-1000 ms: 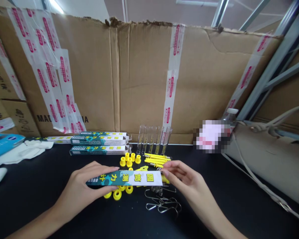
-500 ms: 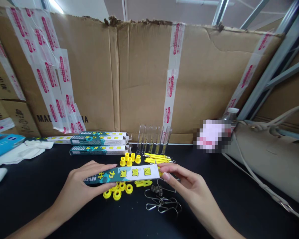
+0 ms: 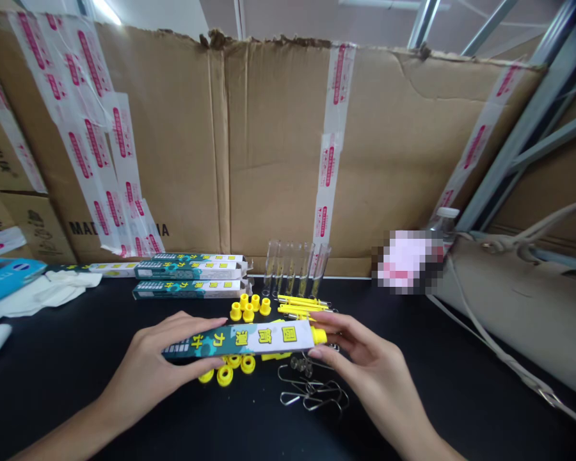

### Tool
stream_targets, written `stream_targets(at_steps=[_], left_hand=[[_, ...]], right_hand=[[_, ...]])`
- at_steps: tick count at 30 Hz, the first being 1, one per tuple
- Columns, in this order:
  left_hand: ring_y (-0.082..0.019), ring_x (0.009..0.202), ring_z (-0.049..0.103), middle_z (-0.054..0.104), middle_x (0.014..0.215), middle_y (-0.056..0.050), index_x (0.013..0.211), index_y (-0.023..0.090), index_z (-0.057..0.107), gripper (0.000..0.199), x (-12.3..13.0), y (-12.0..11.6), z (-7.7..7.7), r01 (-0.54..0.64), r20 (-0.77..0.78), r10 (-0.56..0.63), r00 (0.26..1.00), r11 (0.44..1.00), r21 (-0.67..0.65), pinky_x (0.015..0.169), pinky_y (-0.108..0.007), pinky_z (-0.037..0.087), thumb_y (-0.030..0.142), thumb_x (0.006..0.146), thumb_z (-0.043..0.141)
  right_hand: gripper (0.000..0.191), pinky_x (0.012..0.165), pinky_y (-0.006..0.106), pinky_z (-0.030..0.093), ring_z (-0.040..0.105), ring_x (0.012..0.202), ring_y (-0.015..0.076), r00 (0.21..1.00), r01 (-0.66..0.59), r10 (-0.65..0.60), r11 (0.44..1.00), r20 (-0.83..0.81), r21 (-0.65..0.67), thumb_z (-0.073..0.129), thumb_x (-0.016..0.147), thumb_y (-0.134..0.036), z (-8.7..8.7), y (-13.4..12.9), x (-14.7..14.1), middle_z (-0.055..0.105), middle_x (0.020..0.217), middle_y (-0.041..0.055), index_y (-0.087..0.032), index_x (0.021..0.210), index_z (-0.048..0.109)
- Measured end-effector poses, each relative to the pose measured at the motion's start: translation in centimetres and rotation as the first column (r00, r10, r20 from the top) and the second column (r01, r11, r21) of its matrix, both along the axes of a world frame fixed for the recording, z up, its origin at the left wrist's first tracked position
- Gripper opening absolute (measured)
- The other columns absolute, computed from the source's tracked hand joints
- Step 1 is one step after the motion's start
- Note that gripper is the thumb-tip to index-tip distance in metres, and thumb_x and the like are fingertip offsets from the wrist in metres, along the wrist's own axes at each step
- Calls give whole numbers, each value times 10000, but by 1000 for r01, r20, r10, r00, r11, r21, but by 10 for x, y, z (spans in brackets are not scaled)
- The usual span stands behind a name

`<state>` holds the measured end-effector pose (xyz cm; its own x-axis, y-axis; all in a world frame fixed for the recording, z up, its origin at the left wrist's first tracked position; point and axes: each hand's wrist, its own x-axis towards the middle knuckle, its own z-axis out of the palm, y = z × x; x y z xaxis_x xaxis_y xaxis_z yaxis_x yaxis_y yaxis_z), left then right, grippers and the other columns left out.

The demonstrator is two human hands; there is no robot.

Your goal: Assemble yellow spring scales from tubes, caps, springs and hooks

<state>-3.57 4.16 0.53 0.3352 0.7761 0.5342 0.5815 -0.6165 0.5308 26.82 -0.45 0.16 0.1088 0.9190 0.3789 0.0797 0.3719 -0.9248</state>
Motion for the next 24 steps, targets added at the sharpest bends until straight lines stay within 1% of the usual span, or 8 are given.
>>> stream_targets(at_steps=[3, 8, 11, 14, 17, 20, 22, 24], left_hand=[[-265, 1069, 695, 744, 1218, -5, 1268, 369, 690, 547, -2, 1, -2, 21, 49, -19, 999, 999, -48, 1005, -396, 542, 410, 745, 844], [-266, 1040, 670, 723, 1248, -26, 1272, 346, 678, 674, -3, 5, -1, 21, 302, 64, 951, 962, -272, 904, -383, 596, 411, 640, 903], [-292, 1139, 641, 735, 1218, -28, 1254, 338, 677, 666, -4, 8, 3, -5, 392, 155, 907, 934, -358, 1014, -450, 535, 427, 635, 908], [-320, 1242, 603, 723, 1249, -43, 1265, 326, 663, 622, -1, 8, 4, -1, 408, 177, 895, 918, -397, 1068, -501, 487, 471, 695, 866], [-326, 1305, 571, 701, 1304, -60, 1302, 312, 635, 691, 5, 3, 5, 114, 507, 180, 843, 862, -494, 1070, -453, 496, 455, 674, 885], [-303, 1351, 533, 684, 1339, -68, 1344, 316, 601, 749, 8, 1, 4, 292, 672, 223, 707, 772, -564, 1028, -345, 532, 405, 667, 909], [-291, 1354, 532, 682, 1344, -72, 1334, 314, 616, 664, 8, 2, 3, 359, 732, 262, 629, 737, -572, 988, -316, 556, 446, 731, 863], [-289, 1347, 540, 682, 1346, -71, 1278, 302, 666, 535, 6, 5, 1, 379, 744, 297, 599, 712, -590, 978, -325, 565, 518, 804, 783]], right_hand=[[306, 840, 306, 640, 761, 917, 226, 995, 37, -41, 998, -88, -47, 878, 720, -288, 6, 2, 2, 808, 1038, 34, -276, 1013, 790], [260, 840, 361, 652, 769, 922, 281, 979, 77, -105, 985, -175, -157, 912, 647, -351, 18, 4, 3, 823, 970, 77, -217, 848, 817], [246, 855, 389, 650, 770, 923, 293, 980, 74, -100, 986, -175, -148, 912, 646, -347, 19, 1, 0, 823, 955, 76, -222, 837, 820], [238, 829, 379, 656, 771, 900, 283, 980, 69, -90, 991, -177, -117, 912, 650, -331, 19, -2, -3, 819, 960, 70, -234, 847, 820], [226, 815, 342, 651, 768, 890, 263, 976, 73, -88, 994, -201, -83, 912, 654, -324, 18, -3, -3, 814, 952, 64, -236, 837, 813], [243, 801, 302, 646, 760, 870, 229, 973, 69, -80, 996, -215, -56, 906, 675, -306, 15, -1, -2, 802, 943, 52, -241, 882, 798], [340, 781, 270, 644, 750, 827, 195, 970, 75, -84, 996, -228, -51, 918, 663, -275, 12, 0, -1, 788, 897, 26, -261, 973, 780], [436, 771, 255, 642, 739, 787, 176, 966, 91, -102, 994, -237, -57, 938, 629, -245, 10, 0, -1, 768, 835, 0, -272, 1025, 759]])
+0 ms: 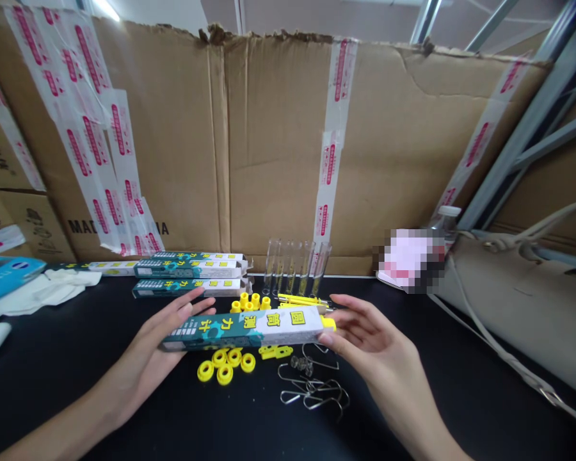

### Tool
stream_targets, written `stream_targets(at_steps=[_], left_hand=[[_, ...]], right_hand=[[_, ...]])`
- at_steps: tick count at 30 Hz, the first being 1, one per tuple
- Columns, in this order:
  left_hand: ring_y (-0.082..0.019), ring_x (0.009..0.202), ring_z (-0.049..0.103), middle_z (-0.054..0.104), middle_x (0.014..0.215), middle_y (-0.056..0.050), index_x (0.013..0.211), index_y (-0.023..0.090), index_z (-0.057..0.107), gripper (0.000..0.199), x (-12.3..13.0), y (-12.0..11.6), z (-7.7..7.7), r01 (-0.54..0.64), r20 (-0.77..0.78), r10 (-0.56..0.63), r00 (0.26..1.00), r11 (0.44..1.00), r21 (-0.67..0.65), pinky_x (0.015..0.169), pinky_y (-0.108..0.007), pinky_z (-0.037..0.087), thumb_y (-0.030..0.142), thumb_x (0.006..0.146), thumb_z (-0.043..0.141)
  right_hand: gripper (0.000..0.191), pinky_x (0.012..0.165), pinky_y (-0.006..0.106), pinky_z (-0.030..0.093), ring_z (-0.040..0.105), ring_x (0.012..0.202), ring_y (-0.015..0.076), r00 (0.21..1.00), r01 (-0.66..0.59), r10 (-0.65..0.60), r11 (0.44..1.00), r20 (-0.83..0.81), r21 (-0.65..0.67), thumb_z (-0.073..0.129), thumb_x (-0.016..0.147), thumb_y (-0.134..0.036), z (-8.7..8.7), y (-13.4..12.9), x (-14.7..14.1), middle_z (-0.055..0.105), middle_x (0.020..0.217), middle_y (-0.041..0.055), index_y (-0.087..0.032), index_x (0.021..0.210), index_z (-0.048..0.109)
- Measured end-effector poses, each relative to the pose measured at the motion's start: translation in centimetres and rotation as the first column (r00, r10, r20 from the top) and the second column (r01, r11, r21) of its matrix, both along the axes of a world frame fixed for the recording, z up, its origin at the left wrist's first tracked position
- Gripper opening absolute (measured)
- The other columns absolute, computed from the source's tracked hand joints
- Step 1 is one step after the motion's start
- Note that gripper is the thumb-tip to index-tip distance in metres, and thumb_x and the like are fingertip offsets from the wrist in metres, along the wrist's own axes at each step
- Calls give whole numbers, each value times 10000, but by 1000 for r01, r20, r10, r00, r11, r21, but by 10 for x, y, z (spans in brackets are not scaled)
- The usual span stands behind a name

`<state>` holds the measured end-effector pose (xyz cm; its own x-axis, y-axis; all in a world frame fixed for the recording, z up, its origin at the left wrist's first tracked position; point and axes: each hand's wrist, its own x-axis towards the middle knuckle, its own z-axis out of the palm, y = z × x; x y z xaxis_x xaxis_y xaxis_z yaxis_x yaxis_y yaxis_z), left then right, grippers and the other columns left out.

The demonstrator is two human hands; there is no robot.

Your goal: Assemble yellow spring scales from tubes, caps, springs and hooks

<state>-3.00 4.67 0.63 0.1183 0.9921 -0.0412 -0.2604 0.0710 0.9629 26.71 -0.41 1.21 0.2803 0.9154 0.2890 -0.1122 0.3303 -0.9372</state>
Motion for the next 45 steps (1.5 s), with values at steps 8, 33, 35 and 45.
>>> stream_targets(at_steps=[8, 33, 35, 45], left_hand=[[-324, 1228, 641, 671, 1360, -51, 790, 219, 730, 308, 3, -3, 4, 65, -130, -67, 989, 998, -16, 924, -373, 616, 514, 788, 816], [-266, 940, 747, 790, 986, -65, 927, 221, 806, 360, 5, -2, 6, -17, -314, 15, 949, 1000, -3, 748, -262, 619, 502, 706, 853], [-258, 939, 744, 787, 985, -62, 928, 220, 805, 346, 4, -3, 6, -20, -300, 13, 954, 1000, -20, 748, -249, 615, 486, 713, 856], [-235, 914, 719, 770, 953, -56, 896, 213, 799, 397, 3, 1, 6, -55, -285, 44, 957, 998, -32, 711, -234, 608, 518, 657, 886]], right_hand=[[310, 812, 336, 639, 737, 863, 240, 996, 21, -16, 998, 90, -54, 931, 621, -326, 4, -1, 2, 784, 904, 50, -223, 871, 780], [412, 959, 478, 536, 644, 1065, 286, 815, 62, -154, 982, 558, 180, 782, 819, -355, -11, 3, 6, 650, 1206, 89, -273, 1205, 664], [391, 1001, 494, 511, 624, 1149, 305, 809, 18, -104, 988, 579, 152, 773, 827, -366, -11, 5, 8, 654, 1266, 90, -282, 1199, 686], [182, 842, 348, 600, 706, 1026, 253, 901, -107, 54, 989, 431, 101, 746, 858, -327, -12, 6, 9, 760, 1103, 63, -287, 1030, 791]])
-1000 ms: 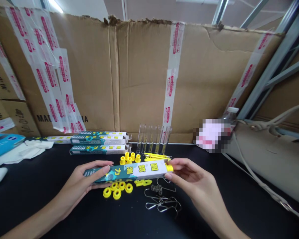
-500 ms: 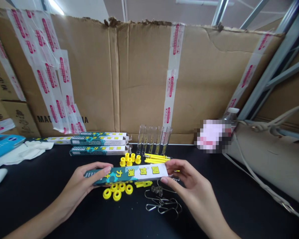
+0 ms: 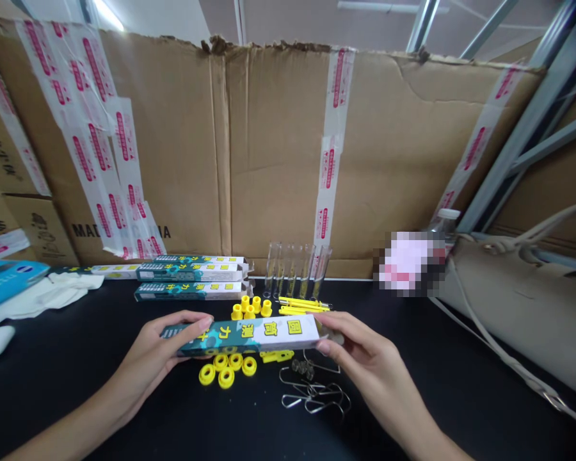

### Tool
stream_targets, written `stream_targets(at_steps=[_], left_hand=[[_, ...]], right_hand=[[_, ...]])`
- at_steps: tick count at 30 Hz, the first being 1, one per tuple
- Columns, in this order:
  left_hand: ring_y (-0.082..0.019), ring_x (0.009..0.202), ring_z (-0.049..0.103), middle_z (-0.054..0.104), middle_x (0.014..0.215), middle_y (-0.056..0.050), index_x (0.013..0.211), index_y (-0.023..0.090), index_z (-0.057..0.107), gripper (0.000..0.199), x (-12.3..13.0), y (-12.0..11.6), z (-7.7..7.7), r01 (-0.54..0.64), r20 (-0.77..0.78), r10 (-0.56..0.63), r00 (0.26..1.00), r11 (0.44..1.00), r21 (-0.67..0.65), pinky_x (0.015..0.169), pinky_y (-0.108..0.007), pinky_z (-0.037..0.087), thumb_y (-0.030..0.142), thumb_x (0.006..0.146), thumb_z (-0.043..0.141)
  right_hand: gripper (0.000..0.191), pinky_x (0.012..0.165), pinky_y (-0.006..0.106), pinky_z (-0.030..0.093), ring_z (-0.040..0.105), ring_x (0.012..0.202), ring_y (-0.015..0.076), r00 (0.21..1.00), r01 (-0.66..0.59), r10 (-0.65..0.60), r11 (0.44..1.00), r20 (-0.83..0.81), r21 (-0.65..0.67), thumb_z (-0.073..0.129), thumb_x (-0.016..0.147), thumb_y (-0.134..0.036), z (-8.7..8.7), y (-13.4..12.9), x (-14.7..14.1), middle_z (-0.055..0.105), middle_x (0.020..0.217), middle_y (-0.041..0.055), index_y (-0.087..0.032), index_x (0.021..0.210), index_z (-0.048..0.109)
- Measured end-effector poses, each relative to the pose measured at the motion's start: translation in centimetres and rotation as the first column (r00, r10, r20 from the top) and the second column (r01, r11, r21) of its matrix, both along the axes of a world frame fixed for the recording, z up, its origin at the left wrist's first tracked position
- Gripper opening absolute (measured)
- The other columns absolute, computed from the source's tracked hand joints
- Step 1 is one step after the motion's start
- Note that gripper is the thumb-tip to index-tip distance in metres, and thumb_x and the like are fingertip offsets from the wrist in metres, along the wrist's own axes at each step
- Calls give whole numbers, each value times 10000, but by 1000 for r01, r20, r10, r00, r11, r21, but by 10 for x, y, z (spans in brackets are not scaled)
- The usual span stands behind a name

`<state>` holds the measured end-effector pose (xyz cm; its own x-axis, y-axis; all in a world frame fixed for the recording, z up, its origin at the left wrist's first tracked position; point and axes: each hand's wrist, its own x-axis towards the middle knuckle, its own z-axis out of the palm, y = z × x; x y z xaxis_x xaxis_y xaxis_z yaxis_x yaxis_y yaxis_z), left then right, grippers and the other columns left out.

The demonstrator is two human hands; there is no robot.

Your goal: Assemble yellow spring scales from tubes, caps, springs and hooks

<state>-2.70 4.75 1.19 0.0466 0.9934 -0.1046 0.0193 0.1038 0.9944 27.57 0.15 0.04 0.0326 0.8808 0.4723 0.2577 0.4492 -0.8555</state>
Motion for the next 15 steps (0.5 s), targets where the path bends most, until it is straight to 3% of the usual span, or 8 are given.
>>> stream_targets(at_steps=[4, 8, 12, 15], left_hand=[[-248, 915, 717, 766, 931, -54, 868, 209, 794, 408, 1, -2, 3, -4, -19, 4, 1000, 1000, 28, 715, -261, 617, 539, 642, 880], [-248, 880, 728, 771, 927, -52, 862, 212, 792, 418, 1, -3, 2, -20, -83, 26, 996, 997, 75, 714, -271, 609, 568, 651, 855], [-263, 883, 730, 782, 940, -47, 888, 235, 794, 415, -1, -1, -1, -47, -190, 75, 979, 988, 147, 759, -308, 589, 592, 678, 823], [-283, 960, 709, 788, 952, -33, 859, 261, 798, 373, -3, 0, -1, -50, -283, 115, 952, 973, 226, 860, -330, 545, 591, 685, 814]], right_hand=[[193, 915, 328, 585, 701, 1091, 235, 998, -26, 24, 999, -66, -34, 688, 914, -343, 1, -2, -1, 752, 1163, 72, -274, 1075, 769], [414, 889, 330, 618, 744, 1037, 238, 960, -51, -3, 982, -281, -184, 789, 841, -374, -2, -1, 0, 742, 1210, 74, -267, 1220, 663], [457, 905, 339, 614, 752, 1040, 271, 945, -84, -22, 949, -327, -305, 829, 779, -443, 1, 1, -2, 796, 1097, 96, -203, 1153, 723], [455, 919, 372, 611, 762, 1015, 291, 945, -58, -52, 945, -323, -322, 847, 732, -475, 3, 0, -6, 820, 1028, 90, -202, 1090, 779]])
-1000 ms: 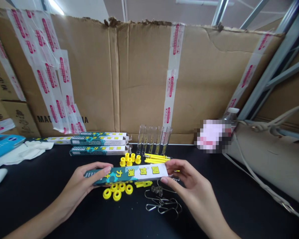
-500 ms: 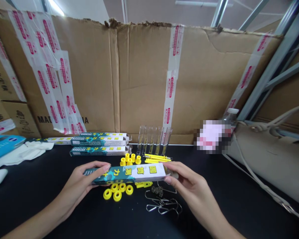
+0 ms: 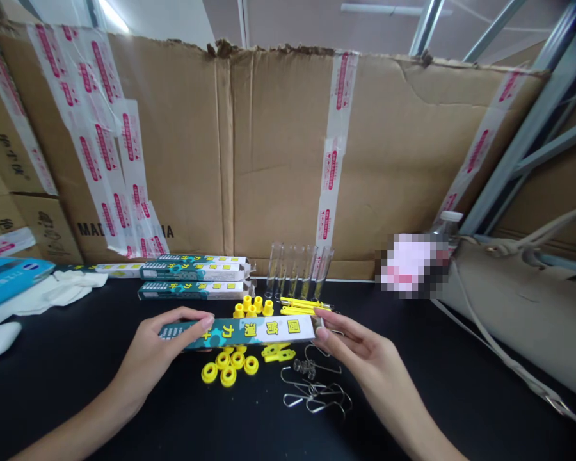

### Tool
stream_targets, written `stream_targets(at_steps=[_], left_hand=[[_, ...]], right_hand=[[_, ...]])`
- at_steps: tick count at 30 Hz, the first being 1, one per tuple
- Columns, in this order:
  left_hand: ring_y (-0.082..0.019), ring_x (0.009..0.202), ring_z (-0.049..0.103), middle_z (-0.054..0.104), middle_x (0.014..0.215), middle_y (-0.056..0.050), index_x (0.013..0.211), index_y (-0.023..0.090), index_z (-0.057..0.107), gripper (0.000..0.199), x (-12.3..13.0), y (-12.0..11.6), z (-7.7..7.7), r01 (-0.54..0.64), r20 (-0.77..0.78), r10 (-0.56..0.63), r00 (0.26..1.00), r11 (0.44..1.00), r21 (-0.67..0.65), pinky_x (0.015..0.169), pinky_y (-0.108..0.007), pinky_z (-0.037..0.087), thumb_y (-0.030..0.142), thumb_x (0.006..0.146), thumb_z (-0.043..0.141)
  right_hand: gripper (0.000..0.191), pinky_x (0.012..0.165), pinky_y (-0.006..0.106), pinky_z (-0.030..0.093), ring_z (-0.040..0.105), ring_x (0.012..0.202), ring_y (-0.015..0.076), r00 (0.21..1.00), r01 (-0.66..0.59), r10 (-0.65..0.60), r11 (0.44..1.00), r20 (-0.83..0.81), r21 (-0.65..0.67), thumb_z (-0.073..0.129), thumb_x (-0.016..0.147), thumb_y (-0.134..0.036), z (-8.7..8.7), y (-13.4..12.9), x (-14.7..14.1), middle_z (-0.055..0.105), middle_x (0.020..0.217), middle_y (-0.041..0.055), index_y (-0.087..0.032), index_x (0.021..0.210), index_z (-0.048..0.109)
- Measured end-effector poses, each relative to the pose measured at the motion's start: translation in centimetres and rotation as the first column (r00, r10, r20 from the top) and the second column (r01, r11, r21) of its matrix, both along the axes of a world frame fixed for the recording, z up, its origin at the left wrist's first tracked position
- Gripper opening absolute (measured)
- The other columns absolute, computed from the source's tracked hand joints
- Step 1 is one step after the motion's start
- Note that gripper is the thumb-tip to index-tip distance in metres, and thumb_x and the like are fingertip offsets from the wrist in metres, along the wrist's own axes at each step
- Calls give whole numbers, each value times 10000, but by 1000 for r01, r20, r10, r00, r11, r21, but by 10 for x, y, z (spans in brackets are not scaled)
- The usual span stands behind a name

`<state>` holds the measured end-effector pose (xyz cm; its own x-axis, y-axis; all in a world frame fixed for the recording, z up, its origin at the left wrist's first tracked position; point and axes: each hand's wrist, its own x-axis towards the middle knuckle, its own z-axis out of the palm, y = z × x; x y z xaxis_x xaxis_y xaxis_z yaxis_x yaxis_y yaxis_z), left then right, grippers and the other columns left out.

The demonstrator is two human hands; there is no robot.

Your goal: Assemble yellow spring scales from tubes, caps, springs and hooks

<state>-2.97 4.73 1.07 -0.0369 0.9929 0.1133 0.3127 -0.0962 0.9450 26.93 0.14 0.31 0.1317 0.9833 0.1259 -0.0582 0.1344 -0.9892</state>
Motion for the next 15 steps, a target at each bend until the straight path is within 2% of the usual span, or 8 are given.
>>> stream_targets(at_steps=[2, 5, 10, 15], left_hand=[[-289, 991, 697, 792, 953, -22, 831, 276, 800, 346, 0, 0, 1, 2, -62, 1, 998, 999, 47, 894, -325, 520, 588, 682, 815], [-284, 980, 698, 797, 939, -10, 804, 292, 799, 321, 0, -1, 1, 14, -116, -3, 993, 995, 97, 868, -304, 523, 590, 686, 804], [-271, 947, 717, 804, 944, -9, 812, 297, 797, 310, -2, -2, 1, 26, -141, -8, 990, 992, 120, 833, -300, 545, 592, 718, 769], [-264, 894, 731, 804, 916, -13, 811, 289, 798, 299, -1, -3, 0, 24, -148, -2, 989, 989, 145, 798, -300, 560, 573, 723, 766]], right_hand=[[427, 924, 380, 612, 765, 1006, 295, 1000, 21, -21, 1000, 4, 18, 870, 700, -456, -2, -1, -3, 826, 1007, 79, -217, 1047, 805], [383, 907, 369, 622, 771, 988, 288, 1000, 24, -24, 999, -7, 32, 895, 669, -410, -6, -2, -4, 831, 978, 68, -229, 998, 822], [512, 813, 313, 643, 782, 899, 258, 998, 26, -27, 999, -62, -30, 961, 569, -327, -7, 4, 3, 824, 898, 53, -202, 1035, 791], [418, 752, 287, 646, 788, 840, 248, 997, 31, -35, 997, -63, -64, 967, 552, -358, -7, 5, 5, 816, 846, 60, -176, 860, 750]])
